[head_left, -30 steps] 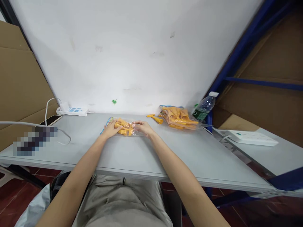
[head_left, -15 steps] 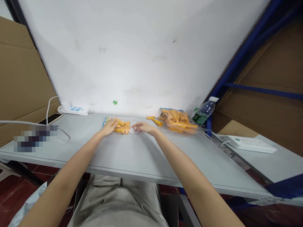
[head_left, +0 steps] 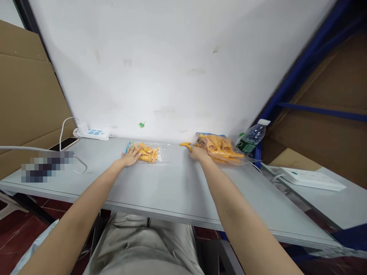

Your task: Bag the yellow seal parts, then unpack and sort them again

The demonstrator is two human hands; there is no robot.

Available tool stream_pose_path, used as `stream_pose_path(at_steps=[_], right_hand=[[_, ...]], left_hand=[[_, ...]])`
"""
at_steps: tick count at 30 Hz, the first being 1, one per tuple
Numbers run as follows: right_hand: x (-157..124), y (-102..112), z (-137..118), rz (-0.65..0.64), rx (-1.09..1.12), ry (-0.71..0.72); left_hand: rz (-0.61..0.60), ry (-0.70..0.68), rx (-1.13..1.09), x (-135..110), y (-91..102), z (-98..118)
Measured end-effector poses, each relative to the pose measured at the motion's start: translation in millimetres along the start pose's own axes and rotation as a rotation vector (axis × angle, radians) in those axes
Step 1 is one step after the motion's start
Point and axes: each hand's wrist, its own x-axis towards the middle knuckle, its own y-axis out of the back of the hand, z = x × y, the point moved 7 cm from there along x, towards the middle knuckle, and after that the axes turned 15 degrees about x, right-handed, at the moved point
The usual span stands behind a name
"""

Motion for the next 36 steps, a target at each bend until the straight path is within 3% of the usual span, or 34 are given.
stream_pose_path(at_steps=[10, 12, 16, 20, 24, 29, 36], right_hand=[[-11.0, -22.7, -67.9, -0.136, 0.223, 0.190], [-14.5, -25.8, -74.3, -0.111, 0.278, 0.245], [-24.8, -26.8, -74.6, 0.034, 0.168, 0.335], [-34.9, -34.1, -70.2, -0.009, 0.049, 0.369], [-39.3, -23.5, -62.9, 0.015, -0.010, 0.318], [-44.5, -2.6, -60.8, 0.067, 0.085, 0.291], [-48.5, -2.3, -65.6, 0.023, 0.308, 0.295]], left_hand=[[-0.020, 0.011, 0.000, 0.6, -0.6, 2.0], [-0.016, 0.001, -0.007, 0.4, -0.3, 2.3], [0.021, -0.017, -0.019, 1.8, -0.8, 1.0], [0.054, -0.022, -0.030, 3.3, -1.6, 1.7], [0.055, -0.046, -0.033, 3.7, -2.0, 11.3], [0.064, -0.084, -0.035, 4.6, -2.1, 32.3], [0.075, -0.128, -0.080, 6.5, -4.9, 58.9]])
